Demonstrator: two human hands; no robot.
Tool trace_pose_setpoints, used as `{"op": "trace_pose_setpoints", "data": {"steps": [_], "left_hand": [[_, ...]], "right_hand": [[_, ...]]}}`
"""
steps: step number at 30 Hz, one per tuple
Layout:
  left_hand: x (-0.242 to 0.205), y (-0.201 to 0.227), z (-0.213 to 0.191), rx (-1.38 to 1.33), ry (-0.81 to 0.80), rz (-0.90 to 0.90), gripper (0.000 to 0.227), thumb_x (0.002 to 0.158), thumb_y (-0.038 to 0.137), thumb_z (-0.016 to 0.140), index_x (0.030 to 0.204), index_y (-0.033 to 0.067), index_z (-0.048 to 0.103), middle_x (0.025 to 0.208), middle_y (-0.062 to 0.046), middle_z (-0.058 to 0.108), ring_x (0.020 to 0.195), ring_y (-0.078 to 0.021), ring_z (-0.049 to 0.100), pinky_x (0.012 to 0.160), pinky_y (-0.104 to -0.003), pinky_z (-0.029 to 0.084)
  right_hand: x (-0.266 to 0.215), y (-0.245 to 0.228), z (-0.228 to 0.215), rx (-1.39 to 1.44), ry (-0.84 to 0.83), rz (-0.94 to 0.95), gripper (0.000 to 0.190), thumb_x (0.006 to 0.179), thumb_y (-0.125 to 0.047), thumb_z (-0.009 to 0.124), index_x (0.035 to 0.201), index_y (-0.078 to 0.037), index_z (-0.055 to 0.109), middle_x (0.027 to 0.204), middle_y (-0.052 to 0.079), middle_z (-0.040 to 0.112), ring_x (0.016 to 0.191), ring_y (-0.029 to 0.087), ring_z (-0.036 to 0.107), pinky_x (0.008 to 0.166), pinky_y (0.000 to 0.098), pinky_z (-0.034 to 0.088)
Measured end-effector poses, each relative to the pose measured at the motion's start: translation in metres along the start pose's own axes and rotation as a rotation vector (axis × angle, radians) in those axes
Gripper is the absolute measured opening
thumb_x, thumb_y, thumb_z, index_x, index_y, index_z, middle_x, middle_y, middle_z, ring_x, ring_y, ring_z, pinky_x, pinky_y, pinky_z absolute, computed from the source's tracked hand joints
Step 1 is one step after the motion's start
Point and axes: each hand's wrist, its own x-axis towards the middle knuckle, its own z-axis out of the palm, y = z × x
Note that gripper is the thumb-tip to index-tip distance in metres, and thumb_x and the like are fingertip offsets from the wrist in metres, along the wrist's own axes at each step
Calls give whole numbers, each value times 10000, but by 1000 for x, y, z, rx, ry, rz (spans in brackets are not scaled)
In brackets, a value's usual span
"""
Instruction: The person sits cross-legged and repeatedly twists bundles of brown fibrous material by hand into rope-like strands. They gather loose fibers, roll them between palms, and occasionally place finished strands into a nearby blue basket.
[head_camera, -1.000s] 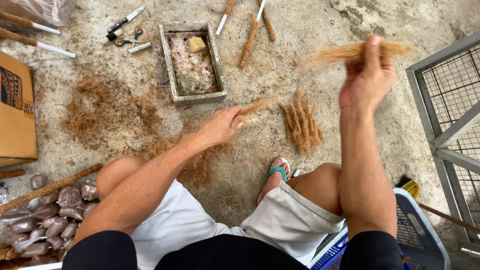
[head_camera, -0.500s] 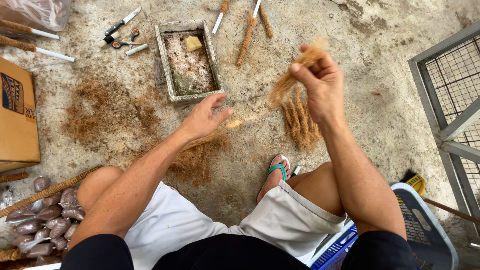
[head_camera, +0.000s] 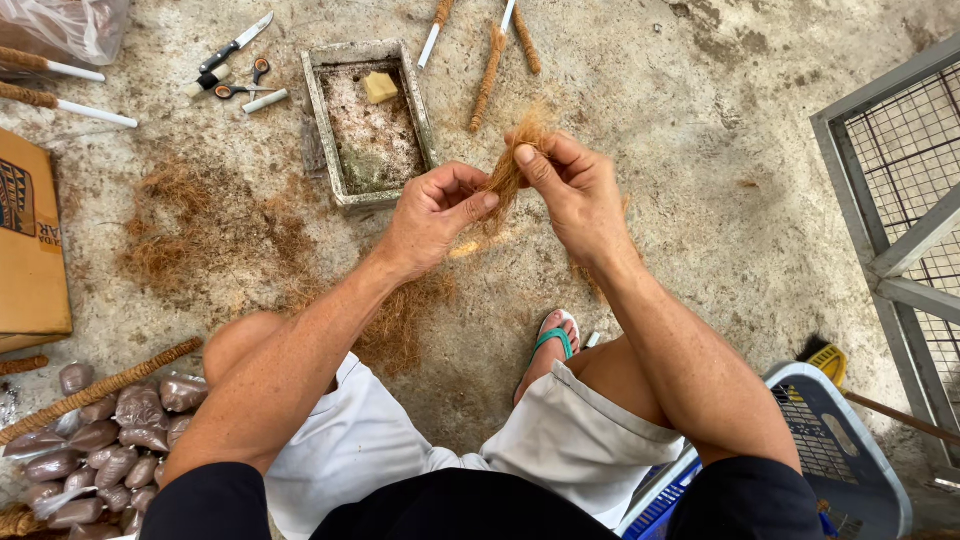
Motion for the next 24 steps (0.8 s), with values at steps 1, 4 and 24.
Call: {"op": "trace_pose_setpoints", "data": {"steps": [1,4,24], "left_hand": [[-1,-1,-2,3,6,-8,158,1000,189,744,1107,78,712,935,-12,751,828,-73,683,733,-238,590],[-2,-4,-6,50,25,-36,115,1008,180,749,1043,77,713,876,-3,734,765,-60,634,665,-227,530],[0,12,-2,151,-18,29,135,983,96,756,1073,62,661,940,-19,744,833,-61,716,723,-204,613]], "right_hand": [[-1,0,-2,-20,6,-1,218,1040,-185,681,1222,-85,746,1045,20,781,954,84,711,915,283,616],[4,3,-5,5,68,-36,196,1000,-185,758,1135,-43,740,1012,41,773,912,99,700,850,290,595],[19,9,-9,340,221,-124,50,1034,-80,735,1057,-37,742,970,62,759,857,132,683,845,337,613]]}}
